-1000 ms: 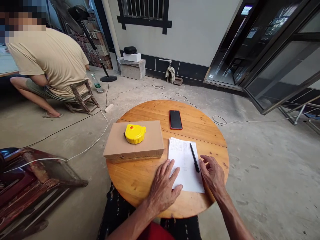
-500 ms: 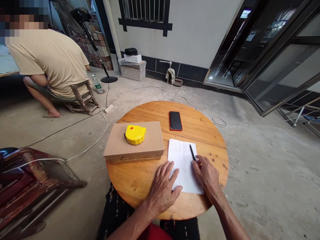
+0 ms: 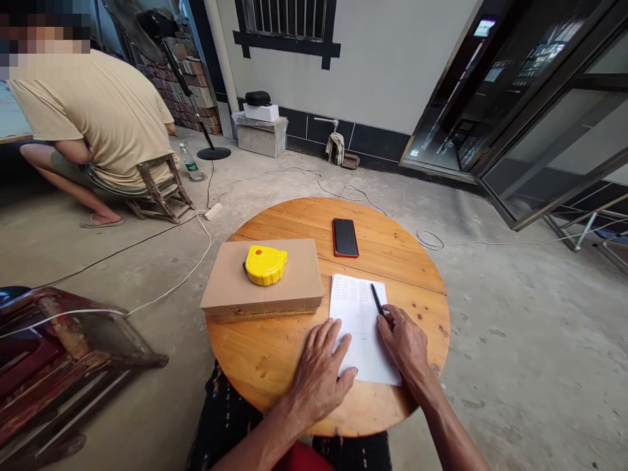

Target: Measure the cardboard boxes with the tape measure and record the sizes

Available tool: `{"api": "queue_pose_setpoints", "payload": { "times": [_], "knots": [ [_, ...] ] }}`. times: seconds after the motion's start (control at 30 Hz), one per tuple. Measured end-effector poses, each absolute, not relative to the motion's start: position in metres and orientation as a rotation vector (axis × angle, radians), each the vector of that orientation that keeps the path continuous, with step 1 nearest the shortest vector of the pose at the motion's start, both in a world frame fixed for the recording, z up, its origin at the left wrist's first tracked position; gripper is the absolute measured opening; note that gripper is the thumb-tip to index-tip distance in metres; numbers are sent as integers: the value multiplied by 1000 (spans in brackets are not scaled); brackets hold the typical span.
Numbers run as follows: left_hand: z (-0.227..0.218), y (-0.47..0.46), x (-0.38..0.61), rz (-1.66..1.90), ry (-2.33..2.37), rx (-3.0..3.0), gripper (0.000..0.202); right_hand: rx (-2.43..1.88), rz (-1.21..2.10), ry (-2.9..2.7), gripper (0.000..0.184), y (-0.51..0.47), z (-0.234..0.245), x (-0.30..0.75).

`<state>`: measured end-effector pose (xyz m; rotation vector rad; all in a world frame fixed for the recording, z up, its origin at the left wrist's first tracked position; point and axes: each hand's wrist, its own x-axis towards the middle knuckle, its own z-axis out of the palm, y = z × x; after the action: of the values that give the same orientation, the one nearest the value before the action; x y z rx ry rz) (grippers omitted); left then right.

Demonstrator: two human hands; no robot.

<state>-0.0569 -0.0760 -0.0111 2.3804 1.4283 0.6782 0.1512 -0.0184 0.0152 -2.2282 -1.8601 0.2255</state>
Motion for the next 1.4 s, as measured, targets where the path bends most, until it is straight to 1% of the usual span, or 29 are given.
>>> {"api": "queue_pose_setpoints", "payload": {
  "times": [0.43, 0.63, 1.03, 1.4],
  "knots": [
    [-9, -76, -56, 680, 1445, 2372, 50, -2212, 252, -1819, 28, -8, 14, 154],
    [-6, -75, -56, 669, 1444, 2383, 52, -2217, 239, -1802, 31, -7, 13, 158],
    [-9, -77, -56, 808, 1448, 2415, 50, -2213, 233, -1800, 29, 0, 15, 169],
    [-10, -77, -56, 809, 1450, 2402, 51, -2026, 302, -1896, 31, -4, 22, 138]
  ]
}}
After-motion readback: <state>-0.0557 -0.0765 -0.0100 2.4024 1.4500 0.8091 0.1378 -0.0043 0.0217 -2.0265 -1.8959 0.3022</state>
